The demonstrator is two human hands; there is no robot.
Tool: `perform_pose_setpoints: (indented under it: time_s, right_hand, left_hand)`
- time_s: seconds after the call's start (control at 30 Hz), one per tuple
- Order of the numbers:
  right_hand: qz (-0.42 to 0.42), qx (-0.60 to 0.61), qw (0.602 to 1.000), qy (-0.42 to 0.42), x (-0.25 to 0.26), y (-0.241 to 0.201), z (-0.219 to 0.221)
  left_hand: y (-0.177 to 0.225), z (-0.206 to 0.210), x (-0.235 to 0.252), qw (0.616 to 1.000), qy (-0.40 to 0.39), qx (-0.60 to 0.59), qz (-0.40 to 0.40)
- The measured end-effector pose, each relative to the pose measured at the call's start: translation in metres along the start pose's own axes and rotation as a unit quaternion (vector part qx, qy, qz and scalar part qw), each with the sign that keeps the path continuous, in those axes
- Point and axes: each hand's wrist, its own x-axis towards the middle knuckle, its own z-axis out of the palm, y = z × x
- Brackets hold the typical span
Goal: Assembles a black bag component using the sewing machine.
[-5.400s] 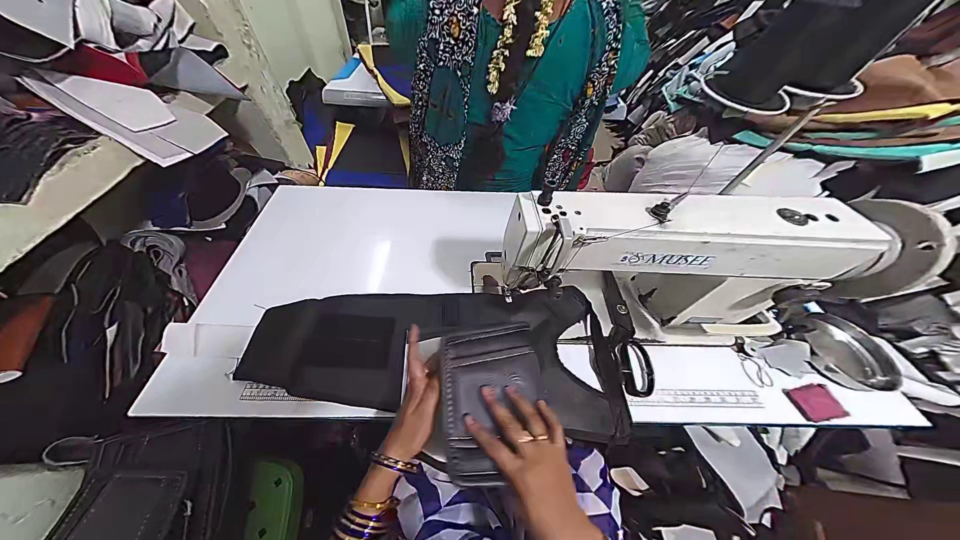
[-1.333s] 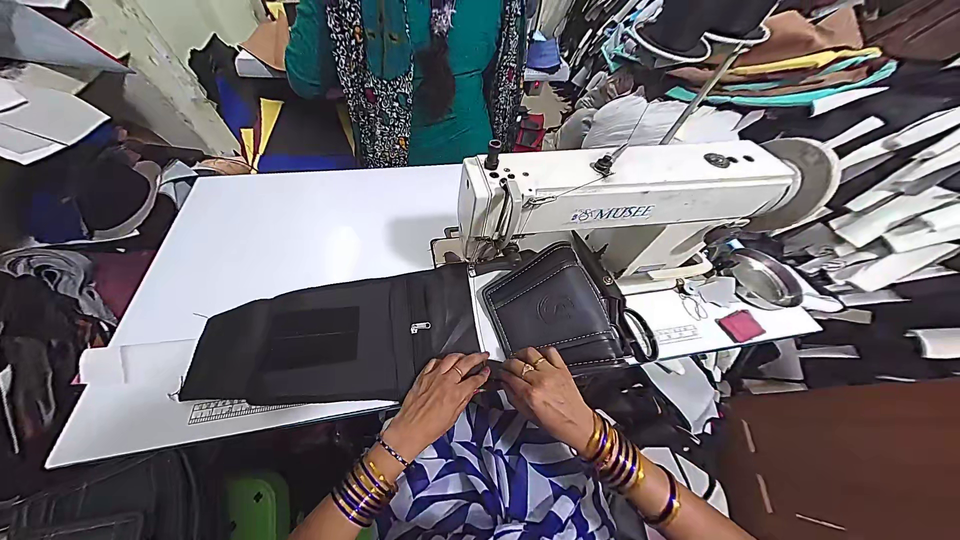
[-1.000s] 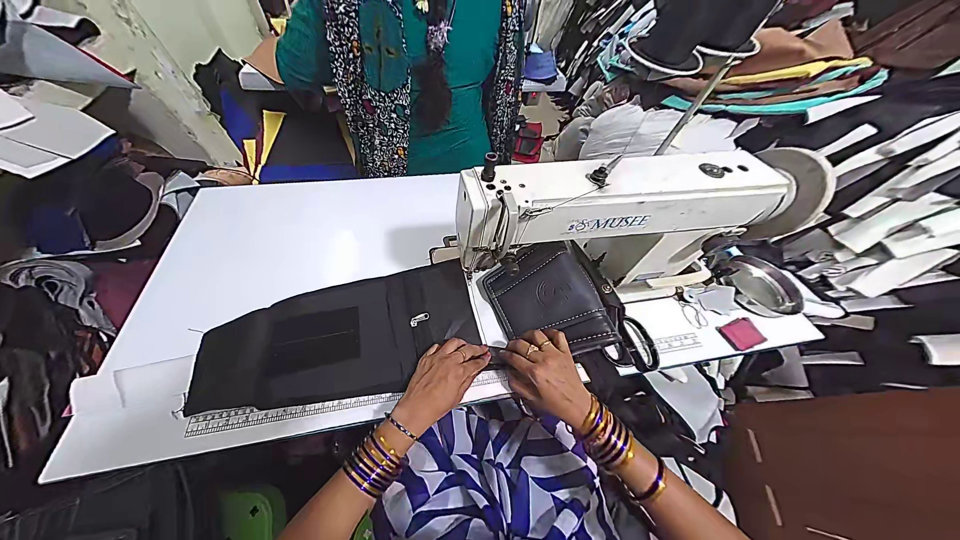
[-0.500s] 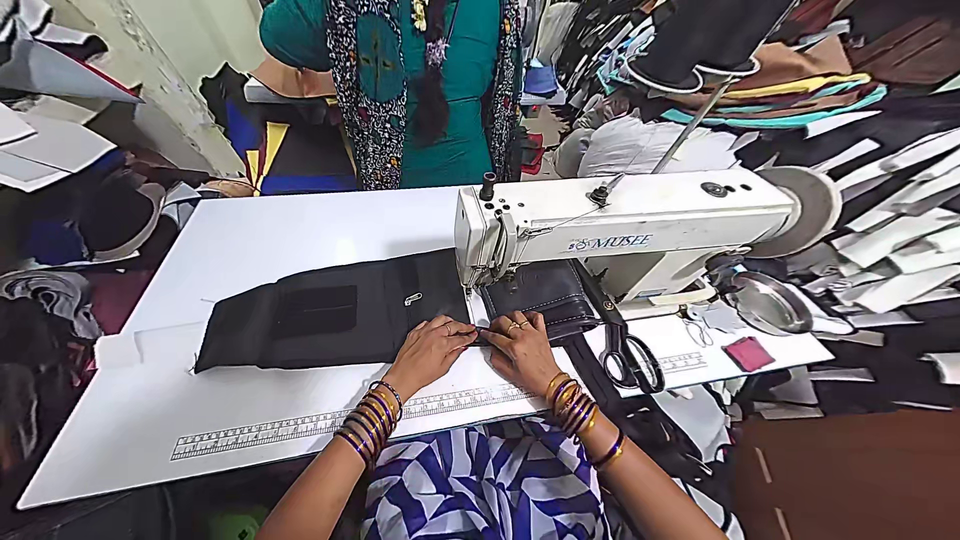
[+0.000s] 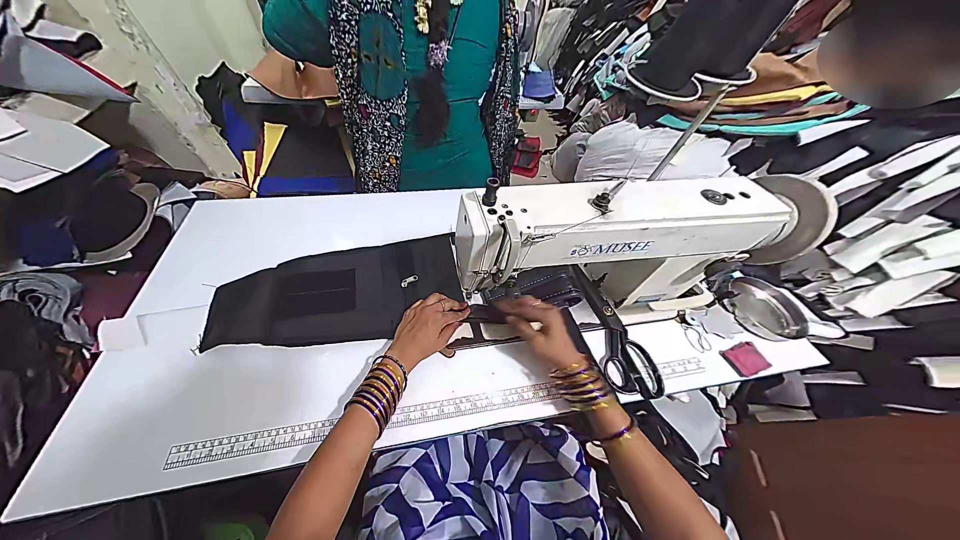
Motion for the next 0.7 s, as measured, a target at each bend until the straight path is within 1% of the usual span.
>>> perform_pose_setpoints:
  time_s: [0.03,0.07,0.1,0.17,0.2,0.23,0.27,0.37,0.5,0.57,0.63,0.7]
  right_hand:
    - [0.033,-0.001,0.997,0.065,-0.005,0.001,-0.022]
    - [0.075,-0.06,0.988,0.118,-0.011,0.001,-0.049]
    - [0.125,-0.154,0.97,0.142,-0.017,0.003,-0.08]
    - [0.244,-0.324,0.905,0.13,-0.026,0.011,-0.134]
    - [0.283,-0.372,0.875,0.123,-0.031,0.02,-0.151]
    - [0.294,-0.409,0.855,0.126,-0.036,0.032,-0.16]
    - [0.287,-0.428,0.847,0.132,-0.044,0.041,-0.161]
    - [0.247,-0.436,0.853,0.148,-0.056,0.056,-0.148]
    - [0.251,-0.438,0.85,0.15,-0.054,0.052,-0.146]
    - [0.244,-0.425,0.862,0.129,-0.055,0.05,-0.153]
    - [0.208,-0.408,0.882,0.112,-0.058,0.042,-0.165]
    - [0.168,-0.393,0.899,0.098,-0.068,0.026,-0.166]
  left_hand:
    - [-0.003,0.0,0.002,1.0,0.002,-0.001,0.001]
    - [-0.005,0.0,0.003,1.0,0.005,-0.001,-0.001]
    - [-0.007,0.001,0.005,1.0,0.009,0.0,0.0]
    - [-0.01,-0.002,0.01,1.0,0.012,0.005,0.0]
    - [-0.01,-0.003,0.013,1.0,0.009,0.006,-0.003]
    - [-0.011,-0.004,0.016,1.0,0.005,0.008,-0.006]
    - [-0.012,-0.005,0.017,1.0,0.0,0.007,-0.009]
    - [-0.013,-0.006,0.015,1.0,-0.005,0.004,-0.005]
    - [-0.008,-0.006,0.007,1.0,-0.024,-0.008,0.003]
    - [-0.004,-0.01,0.002,0.999,-0.039,-0.018,0.002]
    - [-0.005,-0.011,0.001,0.999,-0.045,-0.017,0.007]
    - [-0.009,-0.011,0.003,0.999,-0.053,-0.011,0.003]
